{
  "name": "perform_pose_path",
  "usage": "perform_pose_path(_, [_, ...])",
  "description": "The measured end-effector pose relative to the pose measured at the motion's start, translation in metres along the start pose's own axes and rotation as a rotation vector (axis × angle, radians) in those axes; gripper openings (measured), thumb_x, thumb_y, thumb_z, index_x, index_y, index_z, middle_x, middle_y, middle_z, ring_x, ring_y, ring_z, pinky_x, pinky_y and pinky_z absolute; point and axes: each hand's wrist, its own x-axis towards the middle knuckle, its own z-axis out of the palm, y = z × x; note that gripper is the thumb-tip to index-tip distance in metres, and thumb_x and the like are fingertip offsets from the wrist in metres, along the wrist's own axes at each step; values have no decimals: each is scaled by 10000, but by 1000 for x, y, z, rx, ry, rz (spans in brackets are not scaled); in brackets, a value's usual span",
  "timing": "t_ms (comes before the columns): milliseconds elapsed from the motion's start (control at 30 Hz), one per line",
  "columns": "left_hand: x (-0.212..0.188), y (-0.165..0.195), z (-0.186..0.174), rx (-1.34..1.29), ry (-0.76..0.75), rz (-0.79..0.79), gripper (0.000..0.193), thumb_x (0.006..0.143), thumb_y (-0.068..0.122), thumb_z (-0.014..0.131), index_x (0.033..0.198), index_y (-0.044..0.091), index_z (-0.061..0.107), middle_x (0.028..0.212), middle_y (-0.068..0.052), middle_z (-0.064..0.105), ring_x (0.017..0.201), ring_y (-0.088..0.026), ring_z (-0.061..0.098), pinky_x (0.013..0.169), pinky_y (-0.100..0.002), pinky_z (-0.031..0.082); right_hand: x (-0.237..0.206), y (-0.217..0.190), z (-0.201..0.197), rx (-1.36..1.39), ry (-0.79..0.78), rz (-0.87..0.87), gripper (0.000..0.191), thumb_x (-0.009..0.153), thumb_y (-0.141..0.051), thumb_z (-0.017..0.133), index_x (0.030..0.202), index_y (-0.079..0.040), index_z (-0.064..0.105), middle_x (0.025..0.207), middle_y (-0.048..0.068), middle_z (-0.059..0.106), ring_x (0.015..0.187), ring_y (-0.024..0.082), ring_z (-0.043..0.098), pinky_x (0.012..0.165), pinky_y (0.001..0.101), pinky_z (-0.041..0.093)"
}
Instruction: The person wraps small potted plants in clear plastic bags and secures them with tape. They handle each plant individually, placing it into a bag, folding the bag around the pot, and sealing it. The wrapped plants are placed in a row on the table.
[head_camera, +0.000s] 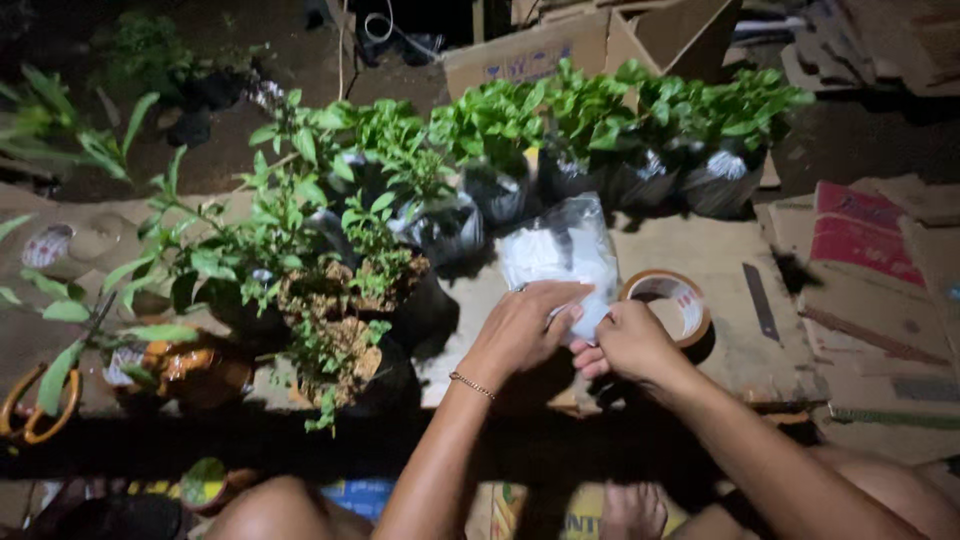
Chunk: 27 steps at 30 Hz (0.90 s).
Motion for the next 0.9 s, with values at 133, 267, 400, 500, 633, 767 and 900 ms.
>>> perform_pose_path(133, [-7,-19,19,309,146,103,366,942,249,661,1300,184,703,1417,-144,603,1322,-409,511,1098,-538,376,-16,27,2,41,-66,20,198,932,-17,529,988,134,645,815,195,725,572,247,706,516,347,599])
perform_pose_path(267, [0,-26,32,404,211,54,385,895,252,686,1275,193,718,1410,-136,611,1325,-384,515,1104,-533,356,-42,45,-1,30,-37,22,196,960,-100,545,1003,71,632,785,173,687,540,230,655,465,366,544])
perform_pose_path(400, [-2,-30,36,301,187,-25,409,877,253,707,1276,161,699,1396,-100,633,1317,-345,552,1116,-473,405,-60,41,4,94,55,66,134,941,-142,577,1011,-43,632,826,78,735,640,132,729,533,320,604])
perform_pose_path(500, [-5,-33,32,167,189,-27,383,911,205,681,1289,150,694,1405,-116,624,1327,-327,568,1138,-465,404,-68,27,12,6,154,-145,170,947,-134,639,1007,24,662,752,94,698,559,134,581,475,288,473])
perform_pose_path(633, [-17,-33,20,136,285,50,362,932,134,657,1291,91,679,1476,-185,559,1422,-425,432,1150,-497,341,-93,7,2,97,209,-82,158,930,-114,627,961,36,667,717,100,676,522,165,554,436,299,437])
perform_pose_path(767, [-23,-26,15,364,296,21,278,917,122,667,1189,126,720,1422,-144,594,1377,-398,494,1126,-551,352,-115,-19,-45,374,344,-163,104,913,-134,546,908,-64,624,723,55,615,497,138,522,359,293,332])
perform_pose_path(900, [-33,-9,23,202,600,69,383,857,100,625,1229,26,679,1300,-200,672,1122,-378,655,902,-443,537,-115,-45,-95,423,213,-185,165,965,-182,560,849,-66,580,655,20,514,458,98,429,363,268,327])
